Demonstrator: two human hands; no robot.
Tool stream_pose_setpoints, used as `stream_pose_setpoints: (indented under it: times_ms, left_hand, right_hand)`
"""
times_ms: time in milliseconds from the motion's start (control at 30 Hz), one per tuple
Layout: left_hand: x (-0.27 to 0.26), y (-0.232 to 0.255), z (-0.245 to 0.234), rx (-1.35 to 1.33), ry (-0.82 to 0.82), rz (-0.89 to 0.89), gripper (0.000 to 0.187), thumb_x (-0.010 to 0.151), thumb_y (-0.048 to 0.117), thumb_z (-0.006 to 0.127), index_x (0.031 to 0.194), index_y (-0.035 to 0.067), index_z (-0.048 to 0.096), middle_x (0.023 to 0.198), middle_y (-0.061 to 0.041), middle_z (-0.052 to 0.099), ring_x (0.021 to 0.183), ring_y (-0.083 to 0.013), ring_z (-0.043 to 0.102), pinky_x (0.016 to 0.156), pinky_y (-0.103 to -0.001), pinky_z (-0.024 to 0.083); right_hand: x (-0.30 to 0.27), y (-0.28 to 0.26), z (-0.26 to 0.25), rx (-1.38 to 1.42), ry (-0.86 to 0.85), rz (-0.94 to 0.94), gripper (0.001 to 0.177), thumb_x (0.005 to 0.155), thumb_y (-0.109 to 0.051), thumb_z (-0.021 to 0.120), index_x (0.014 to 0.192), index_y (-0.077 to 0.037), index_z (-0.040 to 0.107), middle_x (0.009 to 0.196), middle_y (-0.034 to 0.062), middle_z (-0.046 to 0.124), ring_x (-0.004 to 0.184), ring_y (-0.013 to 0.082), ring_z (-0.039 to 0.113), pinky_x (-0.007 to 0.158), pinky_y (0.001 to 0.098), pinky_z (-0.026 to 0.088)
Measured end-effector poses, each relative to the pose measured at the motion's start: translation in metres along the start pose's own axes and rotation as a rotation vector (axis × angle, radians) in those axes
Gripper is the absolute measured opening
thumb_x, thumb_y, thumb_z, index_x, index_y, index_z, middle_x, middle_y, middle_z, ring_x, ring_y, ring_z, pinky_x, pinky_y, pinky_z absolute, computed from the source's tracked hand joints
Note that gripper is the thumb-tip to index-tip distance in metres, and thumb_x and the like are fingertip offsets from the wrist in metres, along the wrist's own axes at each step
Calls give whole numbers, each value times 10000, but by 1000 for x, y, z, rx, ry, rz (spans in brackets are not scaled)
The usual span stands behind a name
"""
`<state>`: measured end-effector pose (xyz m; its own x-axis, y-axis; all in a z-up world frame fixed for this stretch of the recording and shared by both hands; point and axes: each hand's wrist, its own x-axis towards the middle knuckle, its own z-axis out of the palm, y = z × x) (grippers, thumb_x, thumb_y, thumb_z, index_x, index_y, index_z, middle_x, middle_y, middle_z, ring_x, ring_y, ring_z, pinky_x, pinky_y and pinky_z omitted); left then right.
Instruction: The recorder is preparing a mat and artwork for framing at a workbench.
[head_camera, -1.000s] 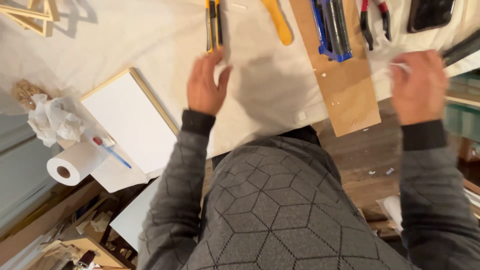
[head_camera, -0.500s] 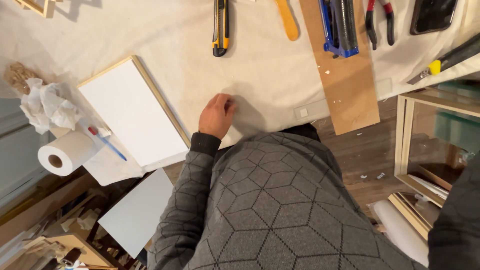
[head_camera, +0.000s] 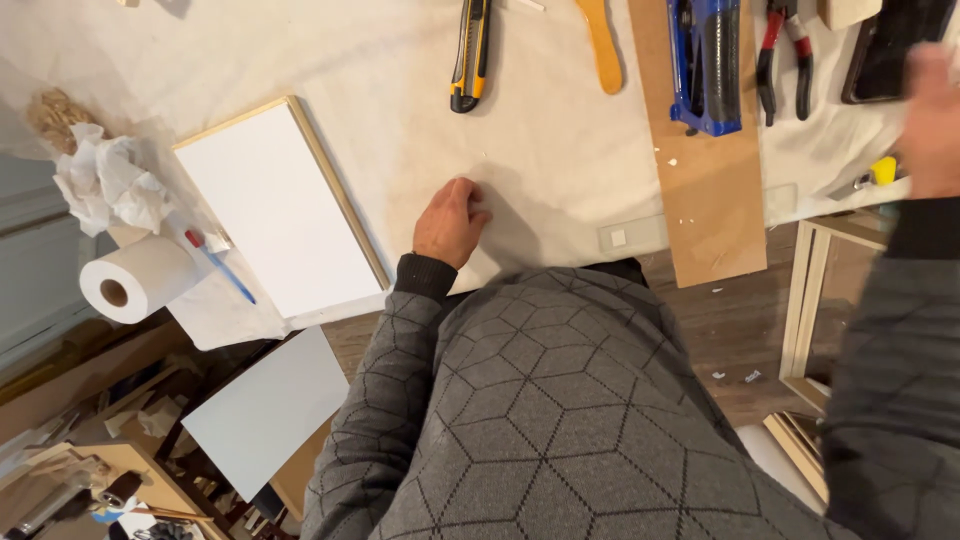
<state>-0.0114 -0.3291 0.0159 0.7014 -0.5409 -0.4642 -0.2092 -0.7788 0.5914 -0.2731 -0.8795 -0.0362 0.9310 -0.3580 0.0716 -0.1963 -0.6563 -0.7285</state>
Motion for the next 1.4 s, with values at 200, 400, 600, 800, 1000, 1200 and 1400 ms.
stream_pose_setpoints:
  times_ms: [200,400,600,800,1000,1200,1400]
  left_hand:
    - [0,1,1,-14,-11,-10,292,846,145,772,1025,50,563,1022,-116,667,944,-335,655,771,-435,531]
    - [0,4,1,-23,-33,-13,285,842,142,771,1020,52,567,1006,-113,669,908,-325,666,763,-430,532]
    - [2,2,0,-46,-21,-36,280,833,138,772,1018,57,577,1003,-107,670,895,-310,677,762,-423,535]
    - [3,3,-1,-24,-24,-45,281,836,145,779,1013,59,578,1005,-103,676,910,-314,669,762,-423,534]
    - [1,2,1,-40,-27,-44,277,847,144,770,1019,57,572,1017,-103,675,906,-304,674,765,-420,538]
    - [2,0,0,-29,-50,-48,281,855,157,765,1031,68,565,1020,-93,673,901,-289,681,766,-412,542]
    - [0,-1,-1,-28,-29,-17,283,847,156,769,1031,72,570,1019,-90,676,925,-302,672,763,-418,537]
  right_hand:
    - [112,-214,96,201,1,71,350,1060,7,645,1367,39,481,1177,145,677,1068,223,686,931,323,588]
    - [130,-241,106,0,-189,262,386,1065,-136,736,1268,57,470,977,179,717,862,305,719,753,396,569]
    - [95,-185,72,-95,-162,74,307,1052,-80,747,1210,71,531,958,220,719,886,341,737,773,418,584]
    - [97,-172,37,235,-132,361,246,1094,-57,653,1264,58,519,1071,171,715,965,196,746,859,323,603]
    - [98,-178,43,-217,-100,187,307,1093,-13,742,1280,69,512,1057,254,735,941,308,748,798,392,603]
    - [82,-132,41,-291,-68,113,369,1041,-83,729,1304,48,507,1020,214,745,930,295,752,779,387,610]
    - [80,-107,39,-87,-96,337,202,1075,-103,728,1176,6,592,951,105,725,681,205,647,585,352,500]
